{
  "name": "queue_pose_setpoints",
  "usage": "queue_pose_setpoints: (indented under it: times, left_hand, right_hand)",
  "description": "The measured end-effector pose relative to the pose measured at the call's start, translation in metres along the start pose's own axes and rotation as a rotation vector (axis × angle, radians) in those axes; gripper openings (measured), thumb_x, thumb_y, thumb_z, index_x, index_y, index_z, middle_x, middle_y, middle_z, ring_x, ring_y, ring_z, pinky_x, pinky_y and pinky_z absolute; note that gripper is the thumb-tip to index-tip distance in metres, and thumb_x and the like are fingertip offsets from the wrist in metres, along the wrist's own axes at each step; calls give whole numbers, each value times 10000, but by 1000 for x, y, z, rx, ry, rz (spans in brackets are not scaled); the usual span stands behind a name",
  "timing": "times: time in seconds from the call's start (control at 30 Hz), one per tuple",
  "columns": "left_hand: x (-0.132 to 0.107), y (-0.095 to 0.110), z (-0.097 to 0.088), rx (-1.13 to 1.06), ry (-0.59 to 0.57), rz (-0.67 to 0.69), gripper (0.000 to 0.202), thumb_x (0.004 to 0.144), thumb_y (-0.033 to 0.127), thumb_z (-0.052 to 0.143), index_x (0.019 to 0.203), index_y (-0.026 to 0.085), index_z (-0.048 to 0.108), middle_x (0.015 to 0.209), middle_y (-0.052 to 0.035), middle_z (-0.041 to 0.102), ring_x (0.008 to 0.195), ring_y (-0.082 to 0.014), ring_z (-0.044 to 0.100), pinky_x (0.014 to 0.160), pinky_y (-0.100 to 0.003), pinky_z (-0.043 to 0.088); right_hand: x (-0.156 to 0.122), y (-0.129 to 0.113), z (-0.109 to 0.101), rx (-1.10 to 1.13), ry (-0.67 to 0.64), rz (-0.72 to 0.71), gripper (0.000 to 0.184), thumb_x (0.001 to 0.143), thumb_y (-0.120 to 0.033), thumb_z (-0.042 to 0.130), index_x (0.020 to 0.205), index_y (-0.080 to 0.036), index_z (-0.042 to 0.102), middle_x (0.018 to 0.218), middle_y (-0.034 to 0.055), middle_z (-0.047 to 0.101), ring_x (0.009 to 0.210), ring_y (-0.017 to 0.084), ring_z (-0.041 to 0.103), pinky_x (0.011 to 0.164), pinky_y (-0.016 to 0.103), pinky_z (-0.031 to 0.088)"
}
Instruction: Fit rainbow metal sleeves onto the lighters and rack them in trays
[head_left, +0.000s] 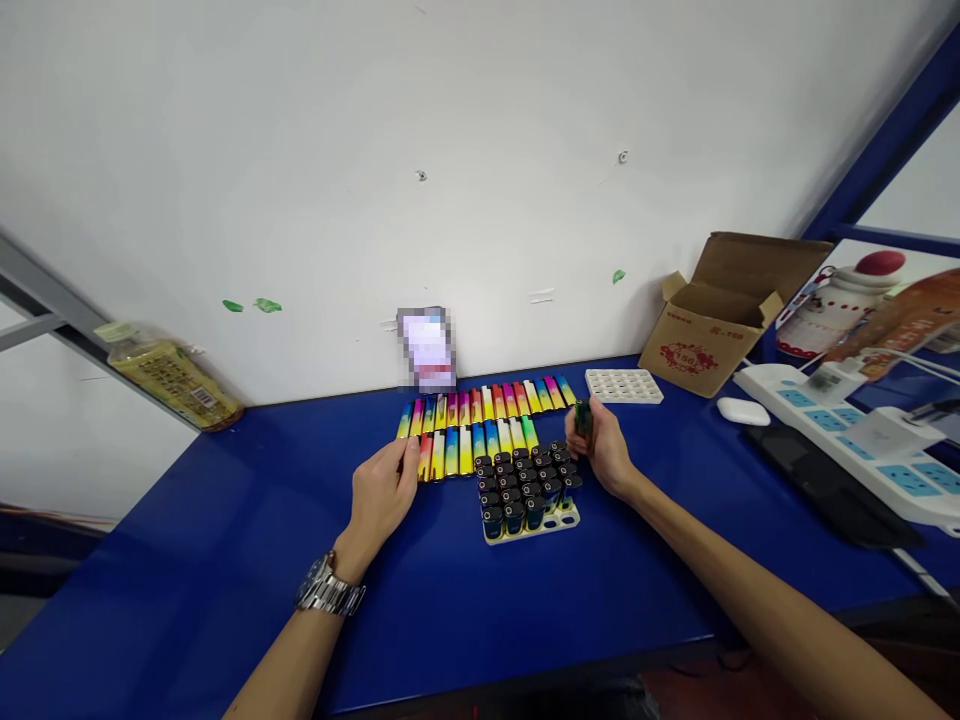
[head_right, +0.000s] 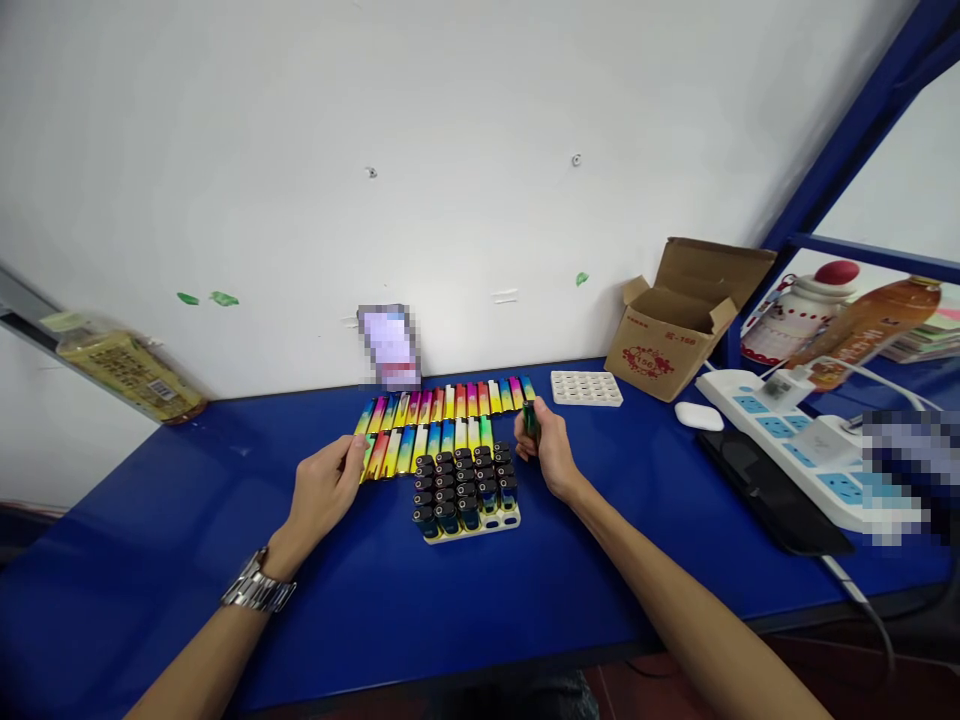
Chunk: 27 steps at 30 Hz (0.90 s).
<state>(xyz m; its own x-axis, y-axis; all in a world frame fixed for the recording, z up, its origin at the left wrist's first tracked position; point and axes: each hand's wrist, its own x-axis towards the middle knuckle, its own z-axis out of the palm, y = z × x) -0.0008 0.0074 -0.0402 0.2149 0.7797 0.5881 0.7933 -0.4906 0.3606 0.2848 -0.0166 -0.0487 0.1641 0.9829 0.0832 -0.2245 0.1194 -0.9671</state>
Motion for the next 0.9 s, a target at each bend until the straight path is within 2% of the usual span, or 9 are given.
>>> queue_pose_setpoints:
  times: [0.07, 0.13, 0.27, 0.5, 0.9]
  left_hand:
    - [0, 0, 0, 2, -10, -8, 351, 921, 306, 351, 605, 180, 439, 502, 40, 381, 453, -85, 330, 499, -237, 248]
    - [0, 1, -1, 3, -15, -15, 349, 920, 307, 351, 610, 179, 446, 503, 38, 389, 456, -85, 340, 498, -236, 250]
    - [0, 1, -1, 4, -18, -24, 352, 919, 311, 341, 614, 179, 458, 502, 34, 408, 454, -88, 361, 493, -235, 254]
    - [-1, 1, -1, 3, -36, -46, 357, 920, 318, 345, 621, 177, 479, 497, 27, 441, 450, -92, 393, 487, -230, 268]
    - [0, 1, -1, -2, -37, -37, 355, 924, 318, 342, 603, 187, 422, 483, 36, 400, 438, -89, 365, 479, -235, 255]
  right_hand:
    - [1, -1, 1, 36, 62, 83, 524, 873, -575, 319, 482, -228, 351, 374, -69, 234, 329, 78, 213, 350, 229, 252]
    - [2, -3, 2, 49, 131, 170, 524, 871, -544, 270, 443, -242, 280, 347, -66, 203, 298, 76, 174, 315, 225, 202]
    - [3, -7, 4, 54, 207, 242, 505, 863, -490, 235, 419, -250, 258, 326, -66, 188, 276, 75, 140, 287, 209, 145]
    - [2, -8, 3, 42, 174, 291, 510, 863, -458, 255, 401, -242, 266, 319, -66, 189, 275, 66, 139, 290, 199, 142]
    - [2, -6, 4, 13, 158, 253, 492, 851, -469, 243, 412, -248, 262, 314, -67, 187, 273, 70, 133, 291, 203, 148]
